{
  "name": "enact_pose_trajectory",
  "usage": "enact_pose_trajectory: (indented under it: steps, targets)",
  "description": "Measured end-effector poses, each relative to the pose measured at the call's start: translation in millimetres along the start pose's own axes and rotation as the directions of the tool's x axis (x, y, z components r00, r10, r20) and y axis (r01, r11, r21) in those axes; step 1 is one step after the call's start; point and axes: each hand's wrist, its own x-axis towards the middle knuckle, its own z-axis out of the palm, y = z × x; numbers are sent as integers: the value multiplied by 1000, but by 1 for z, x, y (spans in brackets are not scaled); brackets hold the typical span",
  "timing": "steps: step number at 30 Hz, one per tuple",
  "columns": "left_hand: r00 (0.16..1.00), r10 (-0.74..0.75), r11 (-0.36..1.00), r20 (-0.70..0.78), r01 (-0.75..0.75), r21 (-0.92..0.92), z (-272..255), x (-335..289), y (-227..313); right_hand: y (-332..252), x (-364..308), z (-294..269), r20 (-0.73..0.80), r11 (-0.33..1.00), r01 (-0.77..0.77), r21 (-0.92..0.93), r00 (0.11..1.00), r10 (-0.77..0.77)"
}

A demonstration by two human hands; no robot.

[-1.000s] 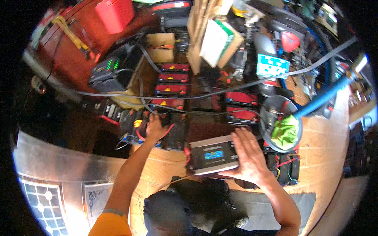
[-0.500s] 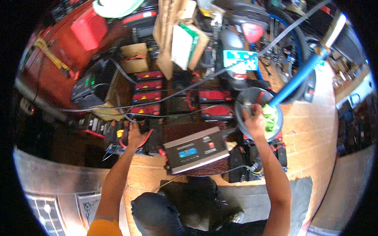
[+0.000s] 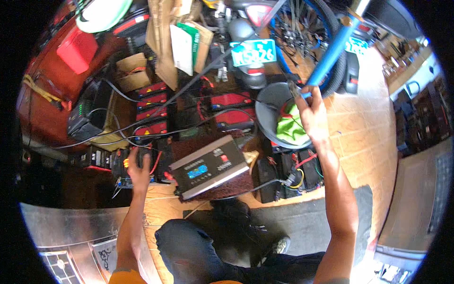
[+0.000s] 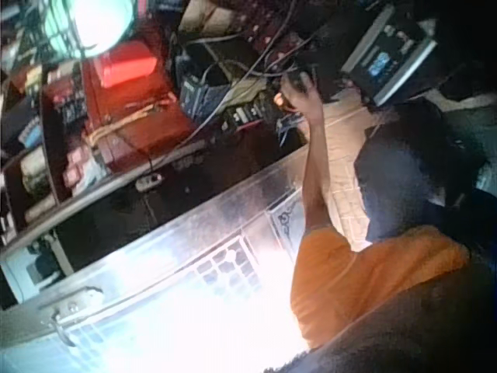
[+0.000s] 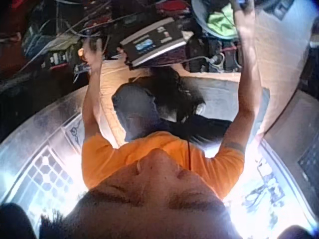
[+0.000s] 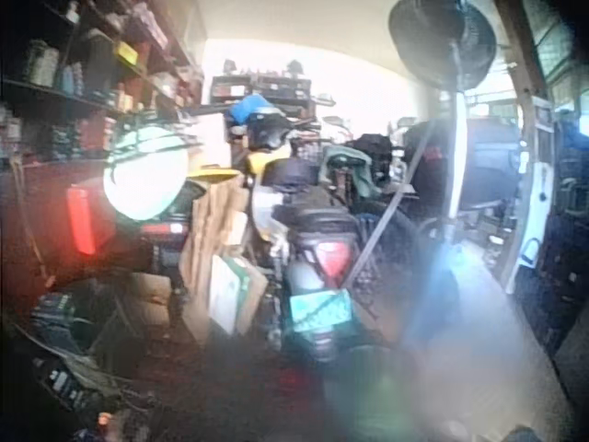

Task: The person uses a test light to check connections on a series of batteries and an inverter. They move the test light between terminals, observe the indicator light, and adjust connections as needed.

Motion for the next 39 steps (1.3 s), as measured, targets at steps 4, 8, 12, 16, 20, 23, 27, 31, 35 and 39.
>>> enact_pose_trajectory:
  steps: [4,8,12,16,20,23,27,31,35,39]
  targets:
    - [999,45,983,-31,-50,-176,-15,-6,94,-65,-28,-50,180,926,-208,315,971,157]
    - [966,246,868,82,-181,-463,-15,-3,181,-102,-69,-78,399,761,-384,522,899,180]
    - [784,360,729,506,103,-677,-11,-13,263,-116,-112,-81,584,680,-427,596,812,-3]
    - [522,520,459,676,497,-736,-11,-30,327,-126,-145,-80,708,769,-309,560,660,-251]
    - [305,592,335,746,748,-573,-33,-30,341,-133,-161,-82,775,650,-465,601,540,-329]
    - [127,625,386,770,807,-447,-52,-23,326,-142,-168,-72,739,656,-376,654,501,-451]
    - [45,609,320,792,899,-298,-80,-20,296,-162,-165,-41,749,753,-166,636,366,-553]
    - [280,540,254,794,845,-470,-112,-16,250,-180,-180,32,569,672,-107,733,638,-519]
    - [577,227,145,784,776,-614,-145,-27,199,-197,-189,108,471,654,220,724,534,-702]
    - [660,-45,177,750,744,-644,-181,-29,129,-218,-222,188,655,793,-141,593,657,-373]
